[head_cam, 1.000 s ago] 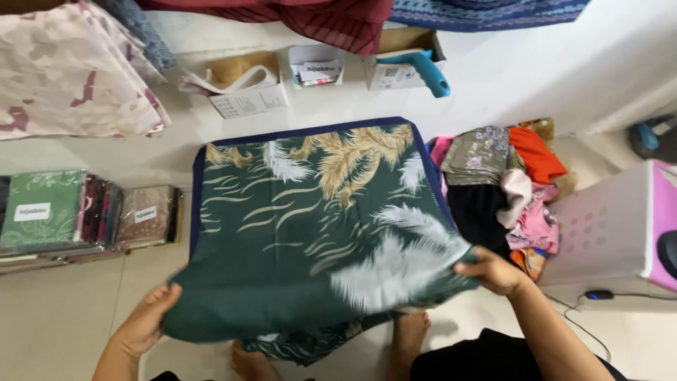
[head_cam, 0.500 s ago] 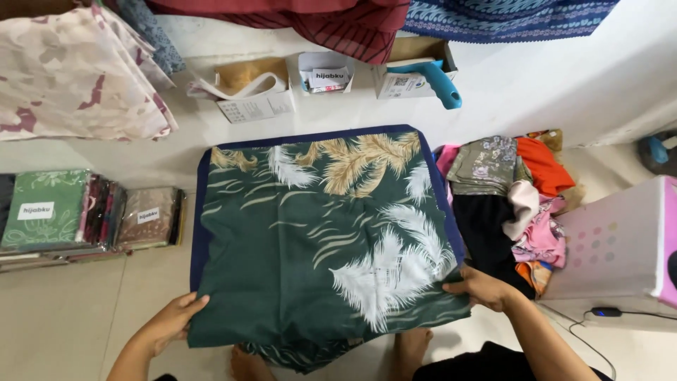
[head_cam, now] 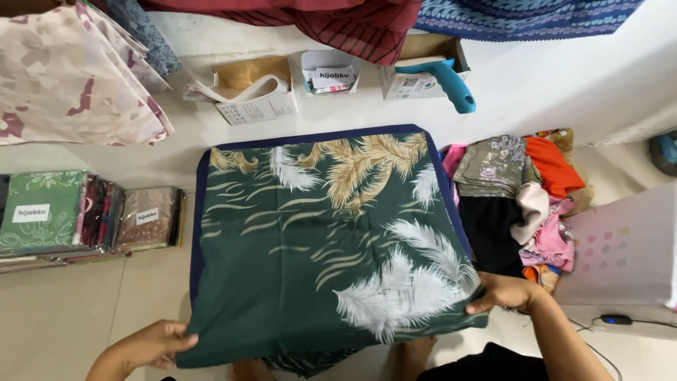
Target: A person unfolds a patterned fabric garment, cleans it with a lint roller, and then folds it neatly on a floor mat.
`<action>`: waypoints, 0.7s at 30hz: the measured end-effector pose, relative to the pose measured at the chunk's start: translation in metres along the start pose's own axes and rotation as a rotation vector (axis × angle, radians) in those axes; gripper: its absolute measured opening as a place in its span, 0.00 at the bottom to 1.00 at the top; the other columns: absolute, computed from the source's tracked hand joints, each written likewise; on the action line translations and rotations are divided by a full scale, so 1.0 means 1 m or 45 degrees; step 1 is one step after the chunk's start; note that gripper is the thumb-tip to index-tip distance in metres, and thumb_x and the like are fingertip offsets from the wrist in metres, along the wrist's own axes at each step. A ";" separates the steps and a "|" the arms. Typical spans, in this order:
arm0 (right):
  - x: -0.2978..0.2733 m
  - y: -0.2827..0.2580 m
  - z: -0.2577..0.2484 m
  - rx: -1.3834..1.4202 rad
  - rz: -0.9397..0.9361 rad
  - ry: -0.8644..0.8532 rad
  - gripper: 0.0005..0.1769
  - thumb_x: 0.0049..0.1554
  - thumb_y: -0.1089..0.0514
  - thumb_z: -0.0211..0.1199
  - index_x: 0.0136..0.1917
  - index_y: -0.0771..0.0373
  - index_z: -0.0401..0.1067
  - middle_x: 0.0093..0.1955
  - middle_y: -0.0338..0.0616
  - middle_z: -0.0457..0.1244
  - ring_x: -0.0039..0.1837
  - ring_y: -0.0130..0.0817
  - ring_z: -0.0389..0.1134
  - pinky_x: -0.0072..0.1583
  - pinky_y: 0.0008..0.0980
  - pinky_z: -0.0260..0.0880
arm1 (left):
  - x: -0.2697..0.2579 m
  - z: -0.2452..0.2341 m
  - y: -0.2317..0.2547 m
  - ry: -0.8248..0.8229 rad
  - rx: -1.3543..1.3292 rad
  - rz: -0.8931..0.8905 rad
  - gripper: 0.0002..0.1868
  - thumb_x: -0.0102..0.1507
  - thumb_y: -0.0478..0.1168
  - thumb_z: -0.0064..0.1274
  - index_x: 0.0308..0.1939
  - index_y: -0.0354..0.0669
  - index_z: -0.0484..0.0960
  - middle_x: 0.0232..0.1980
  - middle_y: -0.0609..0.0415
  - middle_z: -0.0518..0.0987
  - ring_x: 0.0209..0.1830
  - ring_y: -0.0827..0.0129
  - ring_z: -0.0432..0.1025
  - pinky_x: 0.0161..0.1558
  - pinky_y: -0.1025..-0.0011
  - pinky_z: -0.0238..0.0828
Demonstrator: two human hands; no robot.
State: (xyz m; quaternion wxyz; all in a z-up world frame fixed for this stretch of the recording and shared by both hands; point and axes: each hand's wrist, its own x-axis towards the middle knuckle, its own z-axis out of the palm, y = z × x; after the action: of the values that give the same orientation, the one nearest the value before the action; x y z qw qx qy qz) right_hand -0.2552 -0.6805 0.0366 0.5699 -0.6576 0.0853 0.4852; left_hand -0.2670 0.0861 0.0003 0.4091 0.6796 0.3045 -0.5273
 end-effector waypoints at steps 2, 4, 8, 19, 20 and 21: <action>0.005 0.006 -0.009 -0.087 0.093 0.028 0.44 0.41 0.60 0.83 0.69 0.64 0.70 0.63 0.48 0.71 0.61 0.39 0.74 0.57 0.36 0.81 | 0.010 0.005 -0.002 -0.076 0.087 -0.100 0.23 0.64 0.53 0.68 0.33 0.48 0.70 0.36 0.54 0.68 0.37 0.69 0.73 0.42 0.71 0.76; 0.016 0.015 -0.015 -0.173 0.181 0.060 0.45 0.41 0.59 0.83 0.70 0.61 0.68 0.63 0.45 0.70 0.60 0.36 0.73 0.52 0.34 0.83 | 0.023 0.007 -0.002 -0.150 0.179 -0.196 0.24 0.66 0.51 0.70 0.32 0.49 0.68 0.38 0.55 0.71 0.43 0.71 0.79 0.44 0.72 0.79; 0.037 0.024 -0.026 -0.520 0.290 -0.045 0.19 0.54 0.61 0.72 0.59 0.65 0.78 0.50 0.44 0.73 0.47 0.31 0.76 0.46 0.27 0.83 | 0.038 0.003 0.007 0.034 0.200 -0.235 0.16 0.63 0.52 0.69 0.40 0.46 0.83 0.39 0.50 0.77 0.40 0.67 0.72 0.41 0.70 0.75; 0.130 -0.107 0.164 -1.398 -1.556 1.060 0.18 0.58 0.60 0.68 0.60 0.68 0.74 0.66 0.56 0.65 0.71 0.48 0.65 0.71 0.43 0.68 | -0.053 0.187 0.173 1.238 0.927 1.366 0.20 0.63 0.43 0.56 0.58 0.44 0.78 0.61 0.47 0.77 0.60 0.55 0.72 0.61 0.56 0.70; 0.151 -0.100 0.175 -1.587 -1.283 0.937 0.26 0.64 0.49 0.53 0.72 0.57 0.58 0.76 0.49 0.52 0.78 0.49 0.50 0.74 0.53 0.51 | -0.015 0.193 0.166 1.153 1.081 1.359 0.26 0.67 0.53 0.40 0.69 0.53 0.67 0.72 0.51 0.62 0.72 0.52 0.55 0.69 0.50 0.51; 0.176 -0.098 0.182 -1.760 -1.012 0.818 0.34 0.70 0.38 0.38 0.85 0.45 0.43 0.86 0.41 0.39 0.85 0.49 0.36 0.78 0.62 0.35 | 0.024 0.195 0.165 1.078 1.234 1.353 0.34 0.72 0.64 0.25 0.80 0.63 0.56 0.84 0.56 0.48 0.83 0.50 0.37 0.76 0.44 0.32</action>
State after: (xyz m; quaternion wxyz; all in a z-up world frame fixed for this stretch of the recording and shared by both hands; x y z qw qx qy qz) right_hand -0.1983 -0.4182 -0.0052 0.1174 -0.9437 -0.3089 -0.0172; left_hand -0.2120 -0.1645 -0.0056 0.1167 0.9743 -0.1891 -0.0369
